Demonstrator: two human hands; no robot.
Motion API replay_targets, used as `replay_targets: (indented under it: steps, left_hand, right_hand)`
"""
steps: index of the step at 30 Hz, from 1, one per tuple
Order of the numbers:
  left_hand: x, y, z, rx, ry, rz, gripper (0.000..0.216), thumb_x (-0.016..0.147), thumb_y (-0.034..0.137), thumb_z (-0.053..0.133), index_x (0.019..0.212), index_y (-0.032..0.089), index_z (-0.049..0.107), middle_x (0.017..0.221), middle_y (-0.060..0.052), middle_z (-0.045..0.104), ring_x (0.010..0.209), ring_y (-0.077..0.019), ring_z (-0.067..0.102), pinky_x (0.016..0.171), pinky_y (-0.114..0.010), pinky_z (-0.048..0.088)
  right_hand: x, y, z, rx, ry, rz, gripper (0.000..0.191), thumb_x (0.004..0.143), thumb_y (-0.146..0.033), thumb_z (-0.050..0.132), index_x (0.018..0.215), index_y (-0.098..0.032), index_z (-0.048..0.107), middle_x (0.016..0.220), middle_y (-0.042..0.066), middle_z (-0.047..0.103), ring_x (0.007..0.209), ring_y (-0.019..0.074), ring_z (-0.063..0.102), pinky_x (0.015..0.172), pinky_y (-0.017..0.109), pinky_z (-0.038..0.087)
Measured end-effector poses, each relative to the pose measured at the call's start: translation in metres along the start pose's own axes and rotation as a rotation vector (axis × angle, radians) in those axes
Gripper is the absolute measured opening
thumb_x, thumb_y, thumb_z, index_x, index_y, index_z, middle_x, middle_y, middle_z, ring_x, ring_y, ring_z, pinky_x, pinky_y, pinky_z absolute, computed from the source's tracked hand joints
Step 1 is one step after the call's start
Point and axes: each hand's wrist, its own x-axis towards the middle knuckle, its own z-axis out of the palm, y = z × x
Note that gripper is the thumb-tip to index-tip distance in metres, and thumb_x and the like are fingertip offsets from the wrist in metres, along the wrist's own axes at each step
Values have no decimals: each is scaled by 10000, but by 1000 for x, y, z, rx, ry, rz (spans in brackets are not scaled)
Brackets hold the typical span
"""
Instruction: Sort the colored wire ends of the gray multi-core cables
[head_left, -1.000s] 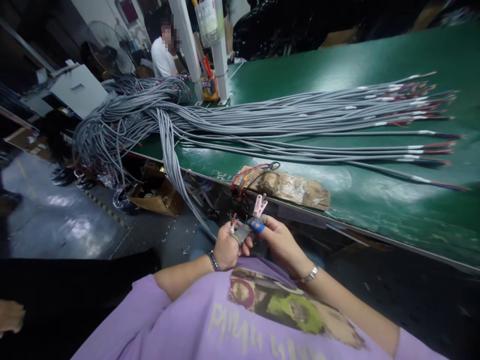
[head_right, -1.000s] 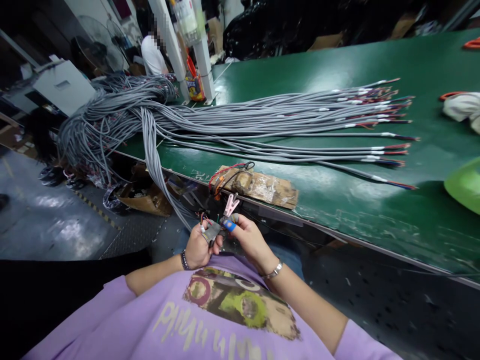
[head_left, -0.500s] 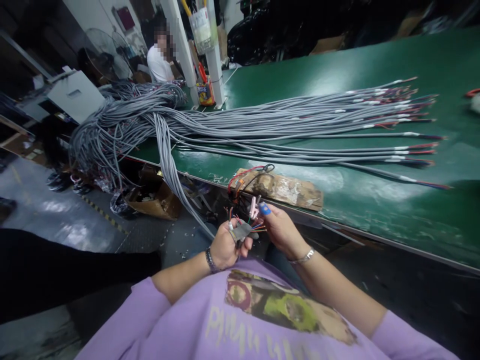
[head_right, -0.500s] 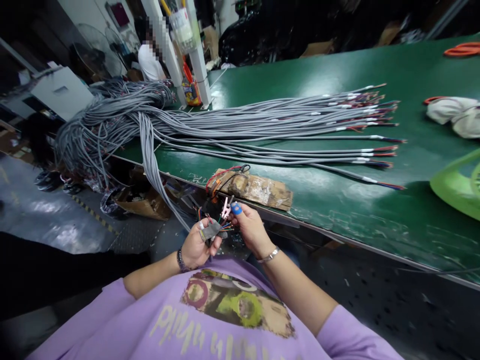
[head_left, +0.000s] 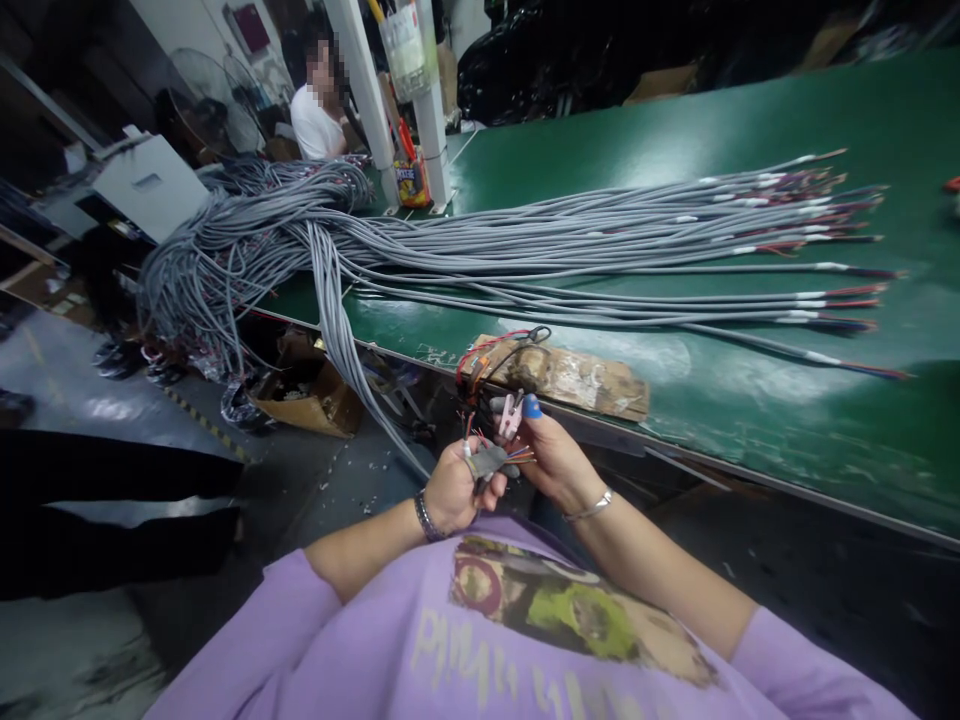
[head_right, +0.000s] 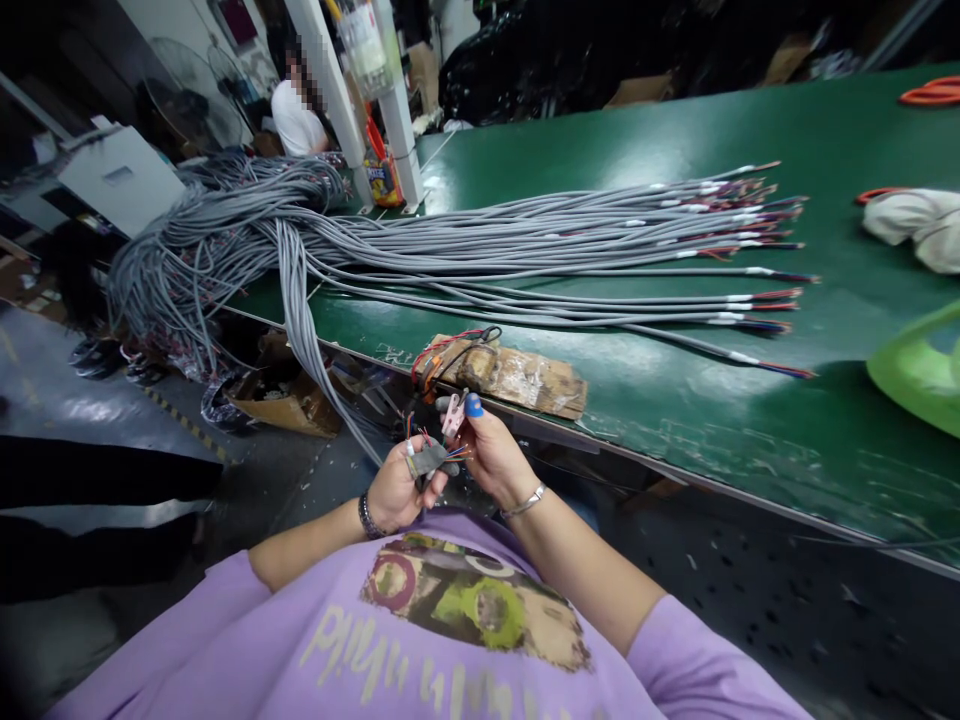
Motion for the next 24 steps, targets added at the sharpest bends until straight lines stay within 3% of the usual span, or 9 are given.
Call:
replay_targets:
  steps: [6,10,15,20,24]
  left_hand:
    - [-7,2,1,25,11,32,528,496,565,794,677,196,463,391,45,536,252,-68,385,278,-174,153]
    - [-12,-2,1,54,67,88,577,472,633,794,650,186,474,404,38,550,252,-63,392,276,-171,203]
    - [-13,-7,1,61,117,197,552,517,625,786,650,179,491,433,37,570,270,-60,418,288,-168,234]
    - [-10,-3,6,70,138,206,531,531,608,778,646,188,474,424,45,561,267,-61,417,293,-171,222]
    - [-8,0,7,72,143,194,523,535,602,771,655,192,469,419,52,553,264,-58,406,293,-173,208]
  right_hand:
    - [-7,-3,-1,46,-55,78,511,562,-683,767,739,-212,679,651,-2,645,528,126,523,511,253,457]
    - [-13,-9,-1,-18,-106,85,494,684,-702,664,769,-215,667,682,10,652,542,128,526,535,263,460]
    - [-15,-12,2,-57,-84,18,382,597,-539,817,663,-198,656,594,-12,601,540,126,503,549,265,448]
    - [-13,-12,4,-96,-79,12,368,667,-559,763,698,-203,678,641,14,649,557,143,533,560,282,467]
    - [-7,-7,0,-106,-113,39,434,613,-607,781,731,-202,683,618,19,663,543,159,565,548,295,477]
